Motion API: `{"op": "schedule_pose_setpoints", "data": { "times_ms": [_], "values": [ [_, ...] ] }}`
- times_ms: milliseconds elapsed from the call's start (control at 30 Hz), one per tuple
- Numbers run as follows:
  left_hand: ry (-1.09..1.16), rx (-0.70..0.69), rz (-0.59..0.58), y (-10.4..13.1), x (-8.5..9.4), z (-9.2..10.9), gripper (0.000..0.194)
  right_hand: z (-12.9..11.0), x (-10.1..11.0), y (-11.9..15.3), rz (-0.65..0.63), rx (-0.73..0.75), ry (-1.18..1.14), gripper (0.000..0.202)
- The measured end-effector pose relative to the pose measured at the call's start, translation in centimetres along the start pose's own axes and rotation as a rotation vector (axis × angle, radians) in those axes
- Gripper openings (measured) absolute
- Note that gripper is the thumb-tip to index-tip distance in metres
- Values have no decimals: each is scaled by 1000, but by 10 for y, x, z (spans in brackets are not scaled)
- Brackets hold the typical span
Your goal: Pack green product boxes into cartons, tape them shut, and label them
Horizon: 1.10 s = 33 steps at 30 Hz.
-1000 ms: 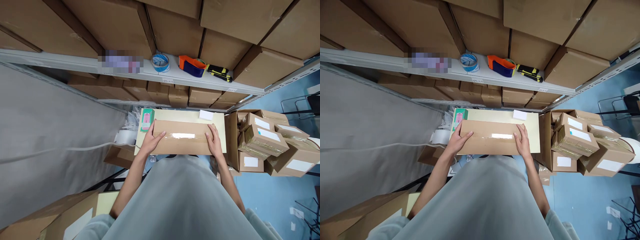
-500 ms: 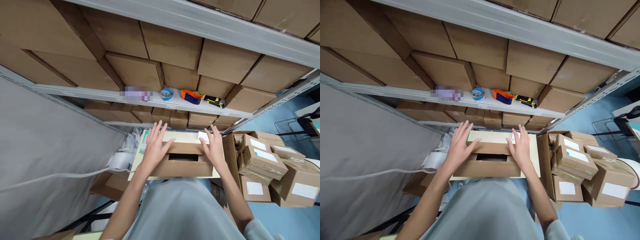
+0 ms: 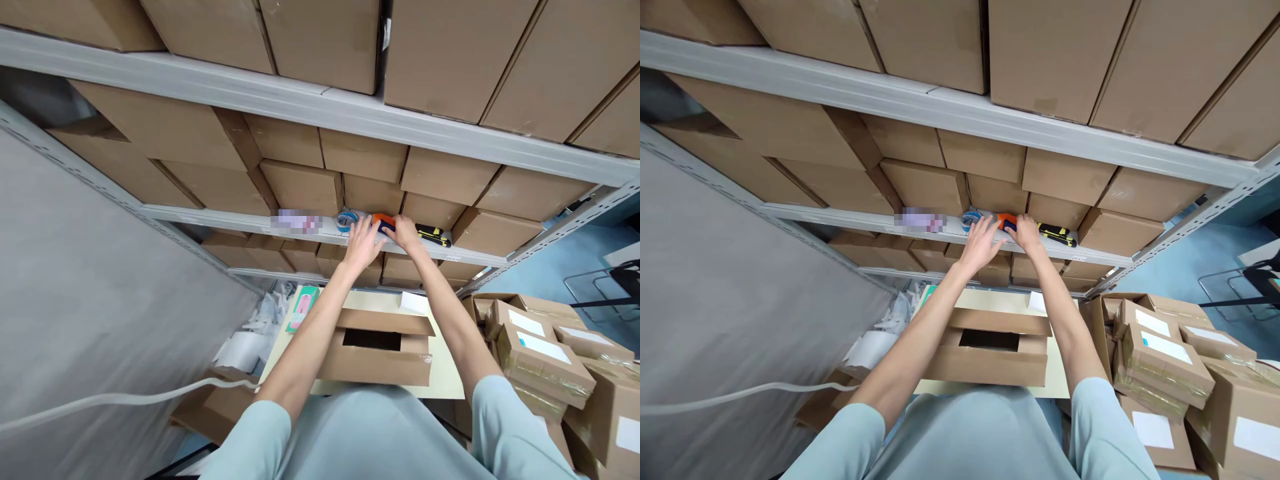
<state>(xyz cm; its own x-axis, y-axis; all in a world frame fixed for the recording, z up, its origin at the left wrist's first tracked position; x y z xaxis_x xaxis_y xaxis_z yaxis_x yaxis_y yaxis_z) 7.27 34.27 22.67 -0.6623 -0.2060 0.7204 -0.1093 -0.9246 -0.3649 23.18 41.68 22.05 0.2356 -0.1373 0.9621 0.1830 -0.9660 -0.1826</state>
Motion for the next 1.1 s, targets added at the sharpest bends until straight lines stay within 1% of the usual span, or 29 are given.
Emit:
{"op": "schedule_pose_setpoints", "data": {
  "times_ms": [100, 200, 333, 433, 500, 533, 633, 667, 767, 833, 900, 967, 1100],
  "values": [
    [-30, -3, -23, -2, -2, 4, 62, 3, -19, -15, -88, -65, 69, 54],
    [-21, -32, 12, 5, 2, 7, 62, 2, -30, -15, -84, -82, 84, 53],
    [4, -20, 15, 21, 8, 5, 61, -6, -29, -6, -65, -45, 84, 45],
    [52, 19, 39, 40, 21, 1, 60, -13, -21, 11, -85, 4, 81, 40],
    [120, 41, 107, 59, 36, -2, 60, -17, -12, 34, -73, 64, 47, 40],
    [165, 54, 154, 72, 45, -3, 59, -18, -6, 50, -52, 98, 15, 42],
    [328, 138, 294, 117, 72, -4, 57, -23, 17, 115, 30, 191, -111, 50],
    [387, 174, 316, 134, 79, -3, 56, -24, 25, 139, 53, 223, -152, 52],
    [495, 234, 318, 179, 98, 8, 49, -32, 50, 208, 117, 303, -234, 51],
    [538, 240, 294, 201, 107, 16, 46, -38, 63, 241, 134, 331, -248, 47],
    [562, 223, 264, 215, 114, 24, 44, -45, 74, 264, 158, 361, -228, 42],
    [581, 191, 250, 225, 120, 30, 41, -51, 84, 279, 189, 397, -179, 36],
    [640, 115, 292, 238, 128, 38, 35, -66, 99, 299, 247, 493, -60, 29]
  ]
}}
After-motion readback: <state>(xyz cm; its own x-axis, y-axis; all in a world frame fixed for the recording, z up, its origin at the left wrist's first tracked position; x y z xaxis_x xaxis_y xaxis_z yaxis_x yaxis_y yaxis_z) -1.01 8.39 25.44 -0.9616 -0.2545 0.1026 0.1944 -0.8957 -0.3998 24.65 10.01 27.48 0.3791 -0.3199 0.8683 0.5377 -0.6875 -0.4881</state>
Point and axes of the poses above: each hand's wrist, its own y-axis away from the middle knuckle, its own x-axis out of the back of the hand, z = x × y, the point moved 5 cm from there along -y, towards the middle knuckle, and after that the axes turned 5 degrees about z, right-handed, at the moved point
